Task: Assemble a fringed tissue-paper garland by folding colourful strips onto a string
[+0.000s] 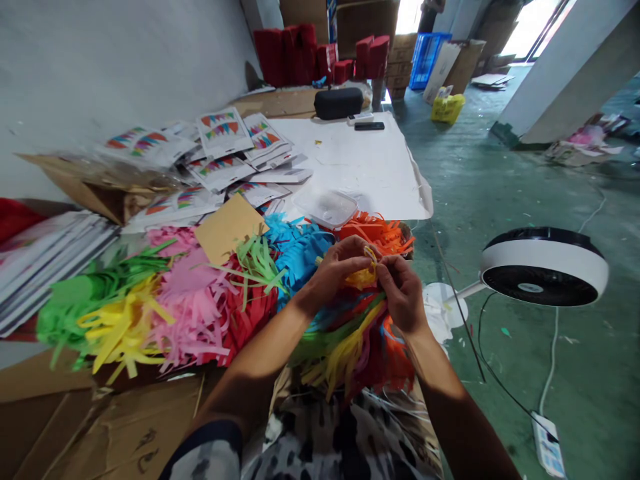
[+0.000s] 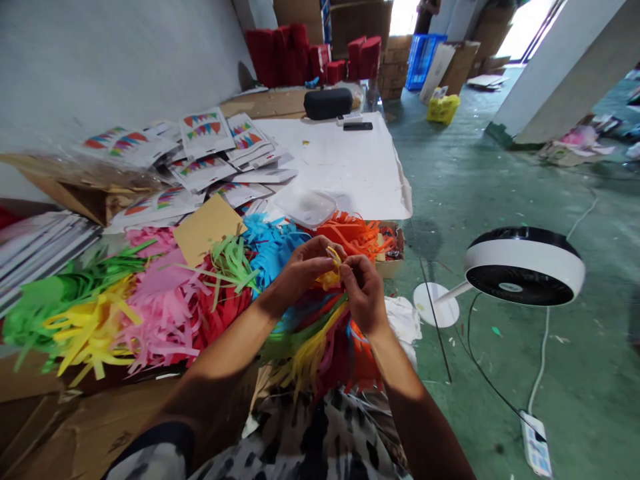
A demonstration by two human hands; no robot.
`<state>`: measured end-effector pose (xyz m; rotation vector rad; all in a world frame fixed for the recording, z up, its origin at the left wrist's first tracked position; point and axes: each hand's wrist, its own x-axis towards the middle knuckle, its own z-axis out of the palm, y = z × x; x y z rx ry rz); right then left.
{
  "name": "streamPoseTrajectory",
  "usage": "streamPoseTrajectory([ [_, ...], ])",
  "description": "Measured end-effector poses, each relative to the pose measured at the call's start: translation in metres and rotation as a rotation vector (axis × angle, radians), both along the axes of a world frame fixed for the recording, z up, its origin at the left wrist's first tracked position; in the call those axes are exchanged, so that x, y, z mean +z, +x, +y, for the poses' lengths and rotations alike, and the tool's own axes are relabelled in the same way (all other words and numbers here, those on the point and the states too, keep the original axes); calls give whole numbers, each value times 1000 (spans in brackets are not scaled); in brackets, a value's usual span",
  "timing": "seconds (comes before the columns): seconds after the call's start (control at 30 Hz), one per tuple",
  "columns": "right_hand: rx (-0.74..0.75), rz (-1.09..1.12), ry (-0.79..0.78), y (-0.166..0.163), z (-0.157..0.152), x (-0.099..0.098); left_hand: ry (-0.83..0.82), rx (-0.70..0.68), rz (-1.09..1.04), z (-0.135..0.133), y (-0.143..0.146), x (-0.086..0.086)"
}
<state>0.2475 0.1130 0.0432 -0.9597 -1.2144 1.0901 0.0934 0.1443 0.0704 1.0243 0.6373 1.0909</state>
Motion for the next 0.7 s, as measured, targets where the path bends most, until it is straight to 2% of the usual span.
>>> streamPoseTrajectory([
  [0.2,10,59,-63,1,2,-7,110,-131,130,0,0,3],
  [0.37,-31,27,-58,2,4,-11,184,-100,197,5,2,-1],
  [0.57,-246,-161,161,2,-1,-4,209,-16,246,15,-8,-1],
  [0.7,-294,-307,284,2,-4,-3,218,-19,313,16,-15,5],
])
